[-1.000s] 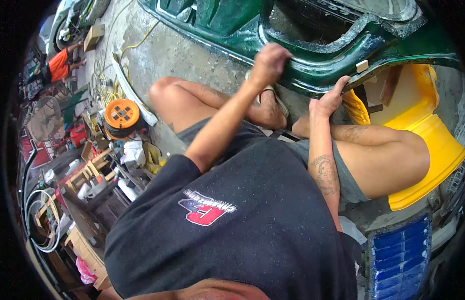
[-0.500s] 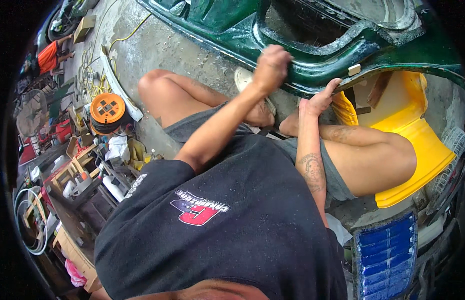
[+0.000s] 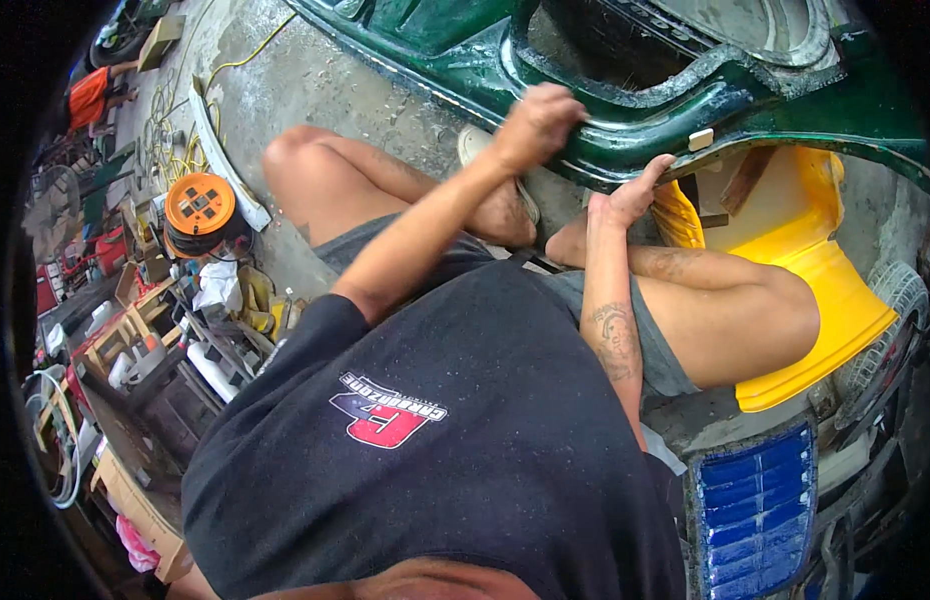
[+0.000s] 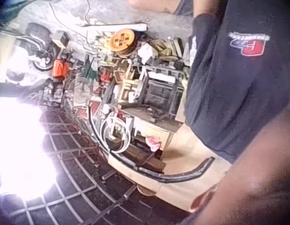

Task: The person sands the edges of a green vehicle panel by hand using sandpaper.

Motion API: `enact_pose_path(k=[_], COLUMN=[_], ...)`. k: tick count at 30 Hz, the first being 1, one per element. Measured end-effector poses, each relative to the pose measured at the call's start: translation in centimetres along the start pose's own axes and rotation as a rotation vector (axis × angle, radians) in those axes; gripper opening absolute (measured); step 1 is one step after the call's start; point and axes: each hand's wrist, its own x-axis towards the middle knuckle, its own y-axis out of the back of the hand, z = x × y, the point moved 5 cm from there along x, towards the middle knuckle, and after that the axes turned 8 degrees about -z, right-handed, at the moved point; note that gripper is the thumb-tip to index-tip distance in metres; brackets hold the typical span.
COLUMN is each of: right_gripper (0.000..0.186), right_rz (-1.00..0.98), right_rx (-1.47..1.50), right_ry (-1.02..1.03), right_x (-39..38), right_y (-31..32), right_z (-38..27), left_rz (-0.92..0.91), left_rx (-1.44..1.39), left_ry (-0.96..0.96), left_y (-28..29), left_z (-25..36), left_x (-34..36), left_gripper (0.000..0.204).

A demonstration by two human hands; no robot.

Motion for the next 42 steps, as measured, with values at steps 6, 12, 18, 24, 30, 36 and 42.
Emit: enact_pose_path(k=[6, 12, 18, 24, 30, 36, 42], right_gripper=[0.090, 0.086, 0.075, 0.064, 0.049, 0.034, 0.039], right_rz=[-0.025, -0.029, -0.100, -0.020, -0.267, -0.388, -0.387], right_rx=[-0.052, -0.038, -0.007, -0.559, -1.310, -1.566, -1.591], right_ry=[0.007, 0.017, -0.112, 0.061, 0.442, 0.515, 0.411], right_x=[-1.0, -0.5, -1.7, -4.5, 2.3, 5.1, 6.0], right_y=[-1.0, 0.2, 2.0, 1.6, -1.4, -2.4, -2.5], right_z=[-0.2, -0.6, -2.4, -12.4, -14.8, -14.1, -14.6], left_rz=[0.360, 0.502, 0.363, 0.391, 0.323, 0.440, 0.461], left_rx=[0.139, -0.379, -0.298, -0.469, -0.510, -0.548, -0.557], left_ry=[0.353, 0.673, 0.640, 0.589, 0.558, 0.602, 0.625], left_y=[9.1, 9.0, 9.1, 8.6, 7.2, 8.6, 8.6], left_z=[-6.5, -6.1, -6.6, -6.2, -5.2, -6.0, -7.1], left_x=[-3.6, -5.3, -5.1, -4.1, -2.7, -4.5, -4.5], left_gripper=[0.009, 0.023, 0.029, 0.026, 0.027, 0.024, 0.027])
